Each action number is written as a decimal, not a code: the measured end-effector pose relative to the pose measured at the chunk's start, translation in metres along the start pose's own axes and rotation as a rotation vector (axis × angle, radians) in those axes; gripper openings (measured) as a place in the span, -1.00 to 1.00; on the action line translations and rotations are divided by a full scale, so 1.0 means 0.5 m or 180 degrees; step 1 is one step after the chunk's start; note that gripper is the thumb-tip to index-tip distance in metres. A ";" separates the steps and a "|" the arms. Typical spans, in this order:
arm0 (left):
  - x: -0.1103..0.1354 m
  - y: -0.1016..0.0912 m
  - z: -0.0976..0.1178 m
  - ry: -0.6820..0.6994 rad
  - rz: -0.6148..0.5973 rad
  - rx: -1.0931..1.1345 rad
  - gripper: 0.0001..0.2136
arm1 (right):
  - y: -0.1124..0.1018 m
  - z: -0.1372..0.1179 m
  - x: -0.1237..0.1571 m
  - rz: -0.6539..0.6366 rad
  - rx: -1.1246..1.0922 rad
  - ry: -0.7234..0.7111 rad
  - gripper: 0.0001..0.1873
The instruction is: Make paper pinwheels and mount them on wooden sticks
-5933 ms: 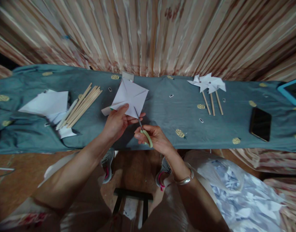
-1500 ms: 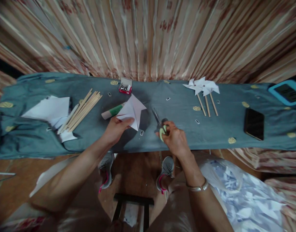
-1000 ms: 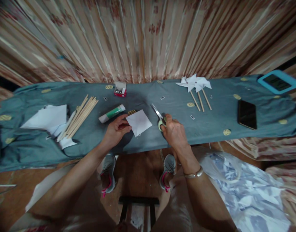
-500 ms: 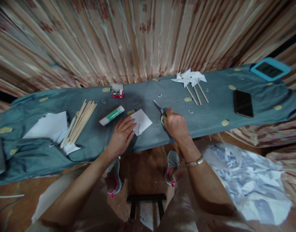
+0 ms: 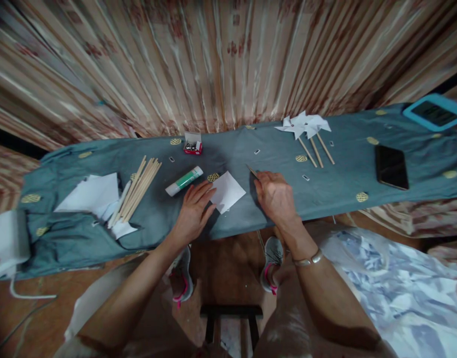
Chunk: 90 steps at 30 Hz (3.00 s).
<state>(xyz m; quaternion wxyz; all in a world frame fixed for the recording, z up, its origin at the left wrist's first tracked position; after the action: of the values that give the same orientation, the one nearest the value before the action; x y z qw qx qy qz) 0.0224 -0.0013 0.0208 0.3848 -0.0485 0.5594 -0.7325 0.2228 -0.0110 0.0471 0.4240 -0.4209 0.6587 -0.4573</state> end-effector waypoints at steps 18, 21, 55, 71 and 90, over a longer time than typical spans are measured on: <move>0.055 -0.089 -0.200 -0.1596 0.0995 0.0700 -0.74 | 0.061 -0.114 0.013 -0.0262 -0.1935 -0.0466 -0.72; 0.049 -0.068 -0.176 -0.1883 0.1266 0.2091 -0.65 | 0.096 -0.125 0.013 -0.0958 -0.2906 0.0216 -0.74; 0.001 -0.070 -0.122 -0.0316 0.0697 -0.0464 -0.72 | 0.128 -0.107 0.017 -0.2757 -0.5594 0.1856 -0.79; -0.001 0.058 0.022 0.0410 -0.0485 0.0086 -0.57 | 0.078 -0.048 -0.021 -0.0822 -0.2499 0.0686 -0.72; 0.002 0.068 0.015 0.0342 -0.0499 0.0090 -0.55 | 0.076 -0.076 -0.017 -0.0597 -0.1705 0.0219 -0.63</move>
<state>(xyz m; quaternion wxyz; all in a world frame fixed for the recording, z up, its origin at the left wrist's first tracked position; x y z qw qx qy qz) 0.0426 -0.0105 -0.0059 0.2963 -0.0474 0.5634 -0.7698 0.1832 0.0148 0.0207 0.2310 -0.5613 0.7282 -0.3182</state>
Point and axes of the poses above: each hand's wrist, its own x-axis away from the middle knuckle, its own y-axis out of the palm, z = x × y, the point moved 8 cm from there along -x, towards the middle knuckle, and after that the axes turned 12 degrees about y, right-handed, at the moved point
